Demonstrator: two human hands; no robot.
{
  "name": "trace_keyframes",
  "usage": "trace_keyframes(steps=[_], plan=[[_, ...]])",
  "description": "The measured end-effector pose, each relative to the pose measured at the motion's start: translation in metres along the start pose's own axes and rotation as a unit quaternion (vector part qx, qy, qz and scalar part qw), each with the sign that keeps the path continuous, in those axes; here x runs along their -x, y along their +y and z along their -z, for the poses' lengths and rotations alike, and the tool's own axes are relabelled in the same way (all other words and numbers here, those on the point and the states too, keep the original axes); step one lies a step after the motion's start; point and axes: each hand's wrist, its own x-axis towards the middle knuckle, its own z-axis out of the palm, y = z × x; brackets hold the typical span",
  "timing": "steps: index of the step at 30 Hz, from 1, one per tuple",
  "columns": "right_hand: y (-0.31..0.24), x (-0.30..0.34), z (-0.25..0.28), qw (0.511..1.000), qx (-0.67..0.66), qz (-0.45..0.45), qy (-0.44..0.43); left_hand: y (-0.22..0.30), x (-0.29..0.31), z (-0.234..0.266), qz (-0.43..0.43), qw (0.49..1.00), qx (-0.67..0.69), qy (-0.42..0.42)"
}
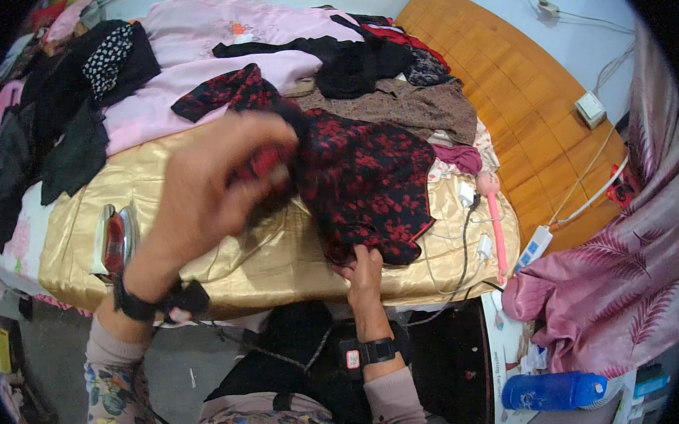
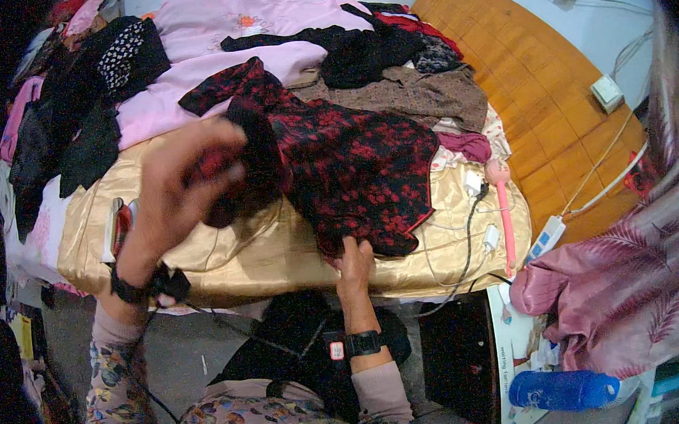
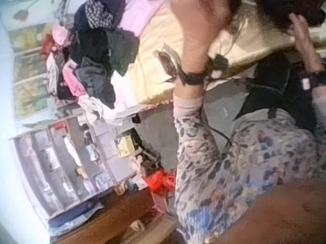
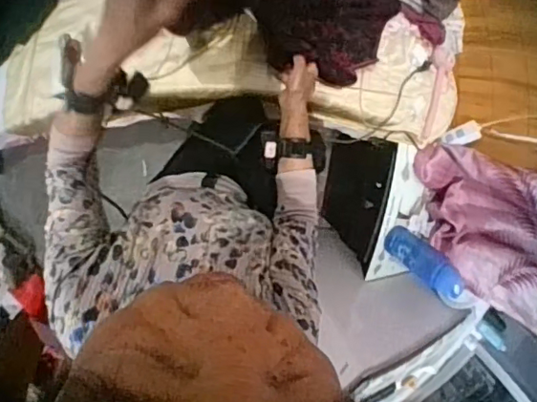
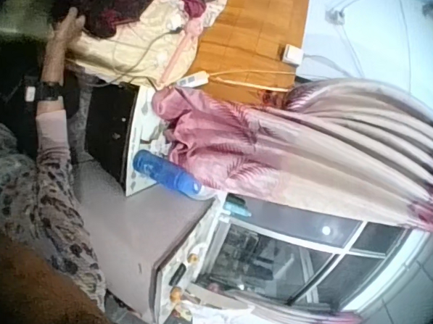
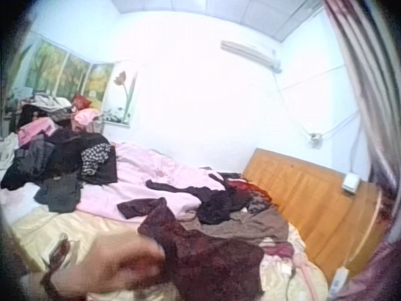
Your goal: The person irons a pair of black pants on a bed, then switches to a black floral top. They smooth and reposition each garment while using a handheld iron, then set the iron aside and fold the pants before continuing with the top.
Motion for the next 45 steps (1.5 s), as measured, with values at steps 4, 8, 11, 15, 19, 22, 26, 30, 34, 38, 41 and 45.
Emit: trace_keyframes(steps=[4,8,11,15,19,22,26,30,34,38,41,45], plan=[[-0.012,0.025,0.004,0.973,0.153,0.171,0.015,0.016,0.040,-0.027,0.026,0.997,0.033,-0.058],[-0.020,0.072,0.009,0.877,0.284,0.384,-0.057,0.026,0.056,-0.070,0.028,0.995,0.026,-0.091],[-0.011,0.085,0.011,0.861,0.325,0.332,-0.208,0.053,0.065,-0.103,-0.036,0.993,0.020,-0.112],[-0.002,0.084,0.026,0.860,0.367,0.297,-0.194,0.086,0.077,-0.123,-0.082,0.964,0.059,-0.245],[-0.010,0.080,0.055,0.788,0.486,0.359,-0.121,0.055,0.084,-0.111,-0.036,0.913,0.382,-0.142],[-0.019,0.073,0.066,0.600,0.633,0.489,0.006,-0.010,0.089,-0.094,0.039,0.977,0.209,-0.024],[-0.054,0.063,0.070,0.920,-0.275,0.081,-0.266,-0.097,0.111,-0.075,0.262,0.942,-0.168,-0.123],[-0.079,0.092,0.071,0.940,-0.153,0.168,-0.255,-0.126,0.135,-0.095,0.276,0.931,-0.182,-0.154],[-0.100,0.120,0.069,0.948,-0.158,0.180,-0.211,-0.125,0.139,-0.116,0.219,0.961,-0.111,-0.129],[-0.127,0.148,0.065,0.929,-0.131,0.277,-0.206,-0.115,0.144,-0.121,0.184,0.962,-0.071,-0.188],[-0.153,0.174,0.062,0.878,-0.376,0.180,-0.237,-0.106,0.149,-0.122,0.169,0.972,-0.078,-0.146],[-0.155,0.212,0.080,0.903,-0.320,0.235,0.163,-0.090,0.145,-0.120,0.252,0.957,0.098,-0.104]])
